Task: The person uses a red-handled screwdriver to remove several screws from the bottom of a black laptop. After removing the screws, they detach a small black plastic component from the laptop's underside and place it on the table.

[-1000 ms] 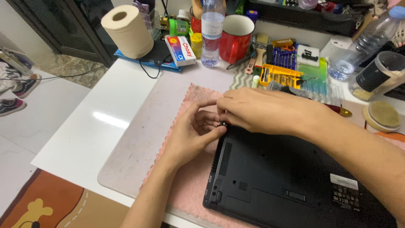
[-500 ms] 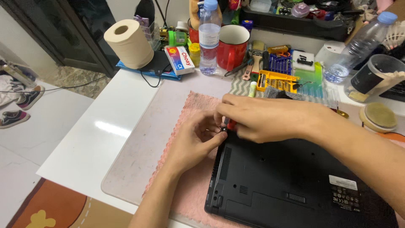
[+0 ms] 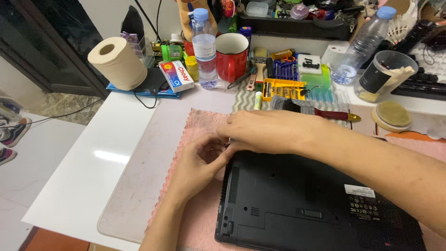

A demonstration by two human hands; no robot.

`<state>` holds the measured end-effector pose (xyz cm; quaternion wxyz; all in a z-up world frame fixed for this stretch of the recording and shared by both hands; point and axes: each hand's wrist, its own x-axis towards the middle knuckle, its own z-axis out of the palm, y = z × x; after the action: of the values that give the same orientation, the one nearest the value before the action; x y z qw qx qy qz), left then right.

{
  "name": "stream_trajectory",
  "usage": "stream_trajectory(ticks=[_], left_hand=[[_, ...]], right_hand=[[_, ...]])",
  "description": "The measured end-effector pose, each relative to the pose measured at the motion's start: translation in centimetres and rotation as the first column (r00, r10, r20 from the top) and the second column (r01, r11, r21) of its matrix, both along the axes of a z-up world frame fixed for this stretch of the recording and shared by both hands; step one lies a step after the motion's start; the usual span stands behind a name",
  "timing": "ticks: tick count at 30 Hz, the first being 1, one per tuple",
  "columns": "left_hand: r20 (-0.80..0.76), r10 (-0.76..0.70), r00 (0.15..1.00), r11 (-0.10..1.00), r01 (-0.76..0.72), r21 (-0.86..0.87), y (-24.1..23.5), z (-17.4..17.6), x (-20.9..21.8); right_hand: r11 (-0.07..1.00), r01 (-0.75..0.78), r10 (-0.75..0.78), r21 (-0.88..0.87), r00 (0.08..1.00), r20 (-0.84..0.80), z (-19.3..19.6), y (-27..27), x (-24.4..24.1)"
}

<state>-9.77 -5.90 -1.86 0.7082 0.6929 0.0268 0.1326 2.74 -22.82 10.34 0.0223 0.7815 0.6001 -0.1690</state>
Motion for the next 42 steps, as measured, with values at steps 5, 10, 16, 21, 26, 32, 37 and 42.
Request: stream_trajectory(ticks=[5,10,16,21,26,32,37,42], left_hand=[[0.012,-0.022,1.0,0.999,0.022,0.045,0.4,-1.6,0.4],[0.048,-0.017,0.999,0.999,0.015,0.05,0.4,-1.3,0.4],[0.049,-0.054,0.997,0.997,0.051,0.052,0.2,-0.7,0.5],[0.068,-0.028,0.997,0.999,0.025,0.032,0.5,-2.1,0.6],[0.074,-0.04,0.996,0.999,0.039,0.016,0.2,-1.2,0.2],[0.116,-0.065,0.991,0.997,0.069,-0.031,0.2,-1.6,0.5],[0.127,-0.075,0.989,0.996,0.081,-0.042,0.3,-1.6,0.4],[0.12,-0.082,0.989,0.995,0.087,-0.041,0.2,-2.0,0.5]], right_hand=[[0.996,-0.036,0.039,0.087,0.999,-0.028,0.6,-0.1,-0.2],[0.994,0.084,-0.078,0.07,0.994,-0.078,1.3,0.0,-0.8],[0.994,0.11,-0.11,0.029,0.994,0.018,1.7,0.8,-0.6],[0.997,0.027,-0.026,-0.076,1.0,0.009,3.5,0.7,-1.3],[0.996,0.061,-0.059,-0.071,0.998,0.022,1.9,0.7,0.1],[0.996,0.074,-0.073,-0.041,0.997,0.015,3.5,0.6,-0.1],[0.997,0.071,-0.07,-0.007,0.997,0.03,3.6,0.5,0.1],[0.996,0.077,-0.076,0.048,0.997,-0.014,3.0,0.4,0.4]])
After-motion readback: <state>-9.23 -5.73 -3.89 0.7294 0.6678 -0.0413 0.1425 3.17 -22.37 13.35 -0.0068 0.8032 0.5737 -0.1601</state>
